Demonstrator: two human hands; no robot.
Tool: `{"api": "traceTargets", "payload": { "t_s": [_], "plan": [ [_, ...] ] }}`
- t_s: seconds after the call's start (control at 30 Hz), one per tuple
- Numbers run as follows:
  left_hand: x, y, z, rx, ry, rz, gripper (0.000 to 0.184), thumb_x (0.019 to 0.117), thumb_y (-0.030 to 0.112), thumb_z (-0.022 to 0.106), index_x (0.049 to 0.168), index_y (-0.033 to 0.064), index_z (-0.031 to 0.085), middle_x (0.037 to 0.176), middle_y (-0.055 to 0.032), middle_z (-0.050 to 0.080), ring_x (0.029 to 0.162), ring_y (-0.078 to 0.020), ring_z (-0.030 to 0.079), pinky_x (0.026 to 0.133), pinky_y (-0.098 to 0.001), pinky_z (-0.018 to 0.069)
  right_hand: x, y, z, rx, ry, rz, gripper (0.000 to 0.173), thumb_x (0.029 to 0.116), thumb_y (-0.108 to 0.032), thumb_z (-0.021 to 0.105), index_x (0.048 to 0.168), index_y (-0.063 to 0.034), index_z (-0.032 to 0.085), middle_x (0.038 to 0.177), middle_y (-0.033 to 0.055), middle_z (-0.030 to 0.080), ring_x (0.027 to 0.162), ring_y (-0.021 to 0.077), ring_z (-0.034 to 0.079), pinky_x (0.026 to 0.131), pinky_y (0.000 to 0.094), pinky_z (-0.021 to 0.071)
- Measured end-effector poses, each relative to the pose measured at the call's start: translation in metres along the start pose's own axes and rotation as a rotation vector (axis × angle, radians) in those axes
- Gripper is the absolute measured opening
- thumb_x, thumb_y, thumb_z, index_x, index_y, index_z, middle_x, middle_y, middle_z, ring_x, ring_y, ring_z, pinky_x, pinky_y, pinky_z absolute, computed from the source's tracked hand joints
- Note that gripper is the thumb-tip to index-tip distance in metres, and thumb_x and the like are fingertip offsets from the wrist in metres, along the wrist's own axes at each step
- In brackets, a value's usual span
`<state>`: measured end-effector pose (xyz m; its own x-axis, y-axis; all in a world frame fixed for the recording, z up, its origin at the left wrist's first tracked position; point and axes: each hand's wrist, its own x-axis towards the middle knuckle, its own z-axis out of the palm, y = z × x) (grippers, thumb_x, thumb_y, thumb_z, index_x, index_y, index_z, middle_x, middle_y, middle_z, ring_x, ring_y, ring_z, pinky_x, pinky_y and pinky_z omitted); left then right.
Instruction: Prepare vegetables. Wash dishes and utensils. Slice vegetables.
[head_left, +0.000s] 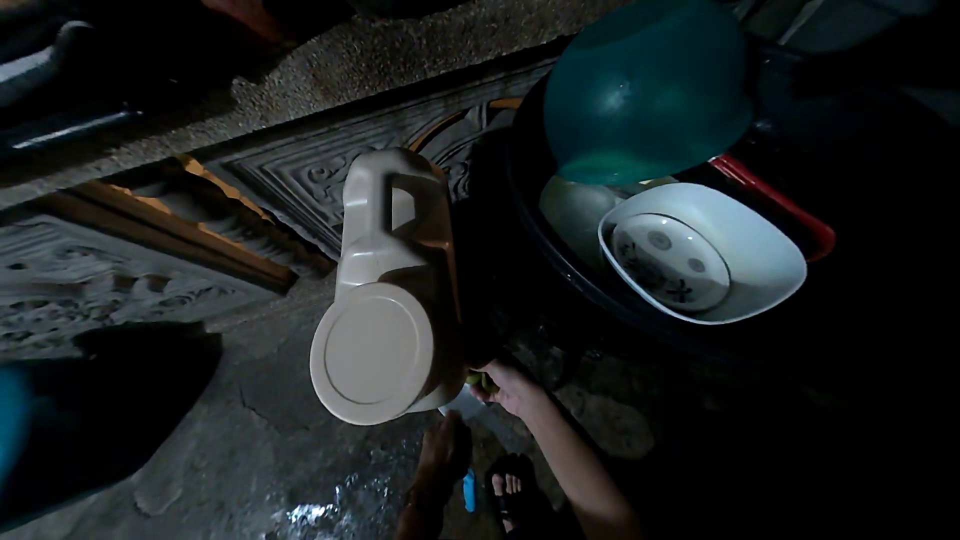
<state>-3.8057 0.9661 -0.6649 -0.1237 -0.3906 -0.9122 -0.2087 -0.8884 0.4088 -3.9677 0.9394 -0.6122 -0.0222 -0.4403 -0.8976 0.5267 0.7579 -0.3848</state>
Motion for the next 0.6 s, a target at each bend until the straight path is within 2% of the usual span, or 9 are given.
{"api": "traceTargets", "payload": {
  "t_s": [0.1,0.23,0.53,0.6],
  "plan": [
    [0.001,0.0,0.001,-0.028,-0.012,-0.017,0.032,0.1117,0.023,0.037,0.09,0.005,0.052,0.06,-0.0012,0.047,0.044,-0.0089,0.042,0.04,-0.0214,0.0348,0.0,0.0,-0.001,-0.006,-0.007,-0.004,0.007,0.1049,-0.011,0.056,0.104,-0.0044,0.056,0.073,0.0044,0.056,0.054,0.0109,0.055,0.052,0.0218,0.05],
    [-0.003,-0.001,0.001,-0.018,-0.011,0.01,0.032,0.1118,0.023,0.037,0.09,0.005,0.052,0.059,-0.0008,0.046,0.044,-0.0092,0.042,0.041,-0.0222,0.0363,0.001,0.002,-0.001,0.001,-0.01,-0.008,0.008,0.1043,-0.011,0.057,0.108,-0.0041,0.056,0.075,0.0048,0.056,0.055,0.0113,0.056,0.053,0.0228,0.0503],
    [-0.001,0.0,0.001,-0.03,-0.012,0.007,0.033,0.112,0.023,0.036,0.09,0.0051,0.052,0.06,-0.0007,0.047,0.045,-0.0093,0.043,0.041,-0.0222,0.0365,-0.002,0.0,0.0,-0.022,-0.001,-0.026,0.009,0.1049,-0.011,0.056,0.1,-0.0035,0.057,0.07,0.0039,0.056,0.053,0.0103,0.055,0.052,0.0213,0.0498],
    [-0.002,0.001,0.0,-0.023,-0.022,0.008,0.033,0.1123,0.024,0.035,0.091,0.0053,0.052,0.06,-0.0004,0.047,0.045,-0.0089,0.043,0.042,-0.022,0.0369,-0.013,-0.002,0.005,-0.085,0.043,-0.08,0.011,0.1064,-0.008,0.052,0.106,0.0012,0.058,0.073,0.0045,0.054,0.056,0.0101,0.054,0.056,0.022,0.0489]
  ]
}}
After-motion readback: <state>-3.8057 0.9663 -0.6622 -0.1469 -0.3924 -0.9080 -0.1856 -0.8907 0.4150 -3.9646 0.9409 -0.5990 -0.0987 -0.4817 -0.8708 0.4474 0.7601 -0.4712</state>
